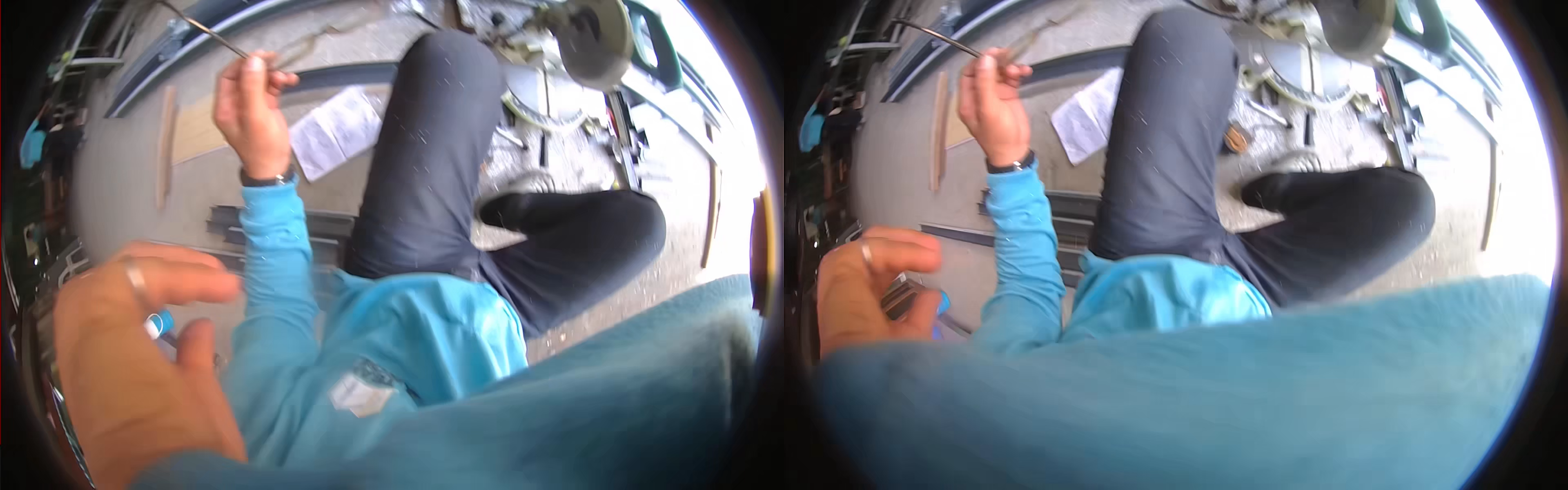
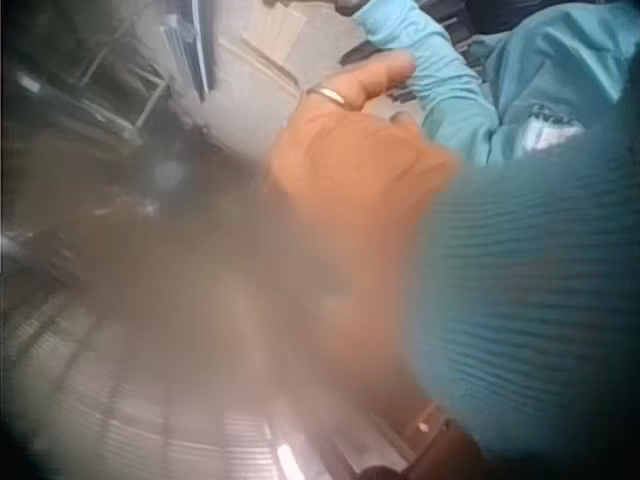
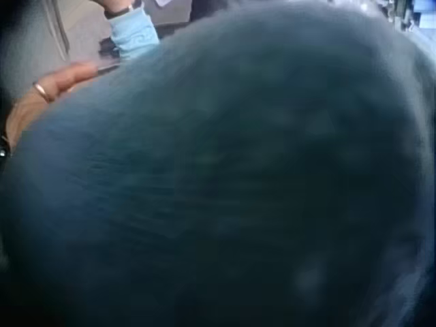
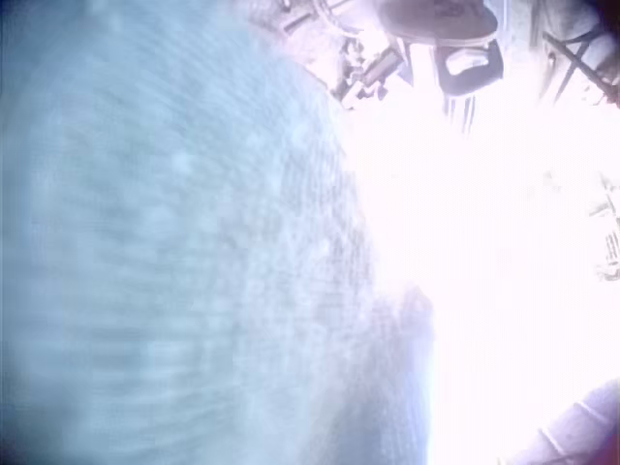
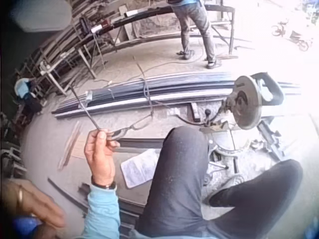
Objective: The recorder uses a miter saw to cut metal profiles, including measuring and marking the pieces.
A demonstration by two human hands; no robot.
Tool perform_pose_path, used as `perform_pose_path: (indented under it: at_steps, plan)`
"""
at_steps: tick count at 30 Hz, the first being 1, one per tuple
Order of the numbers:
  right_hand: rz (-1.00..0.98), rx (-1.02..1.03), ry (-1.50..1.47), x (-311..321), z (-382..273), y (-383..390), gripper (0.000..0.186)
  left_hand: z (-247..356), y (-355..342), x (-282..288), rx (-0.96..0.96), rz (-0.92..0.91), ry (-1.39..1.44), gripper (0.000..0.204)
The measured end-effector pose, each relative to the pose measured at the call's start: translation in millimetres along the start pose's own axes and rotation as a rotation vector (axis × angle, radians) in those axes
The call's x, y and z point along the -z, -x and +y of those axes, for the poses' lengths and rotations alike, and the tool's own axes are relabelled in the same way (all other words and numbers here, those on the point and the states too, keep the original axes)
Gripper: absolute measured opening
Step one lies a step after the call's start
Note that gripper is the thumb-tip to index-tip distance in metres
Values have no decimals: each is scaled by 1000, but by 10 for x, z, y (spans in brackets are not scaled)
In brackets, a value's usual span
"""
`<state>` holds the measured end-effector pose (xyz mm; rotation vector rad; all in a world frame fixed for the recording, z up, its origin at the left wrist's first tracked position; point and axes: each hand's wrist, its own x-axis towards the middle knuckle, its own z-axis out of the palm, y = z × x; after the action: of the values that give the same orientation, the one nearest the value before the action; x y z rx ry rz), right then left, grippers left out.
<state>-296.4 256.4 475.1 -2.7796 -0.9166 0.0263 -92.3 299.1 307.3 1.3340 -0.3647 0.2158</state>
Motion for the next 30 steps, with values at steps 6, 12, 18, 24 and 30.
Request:
perform_pose_path:
  at_steps: [6, 12, 18, 24, 30]
  plan:
    - [-79, -75, 295, 100, 356, 141, 9, -74, 141, 63, 36, 27, 5, 19]
    - [-90, -81, 399, 232, 337, 116, 9, -41, 168, -173, 40, -39, 60, 18]
    - [-94, -208, -197, 209, 702, 638, 8, 72, 204, 29, -13, -99, 40, 16]
    - [820, -880, -864, 119, 1329, 1383, 61, 801, 392, -306, -162, -450, 120, 21]
    - [1257, -288, -1029, -108, 1311, 1653, 53, 1303, 396, -739, -255, -697, 386, 30]
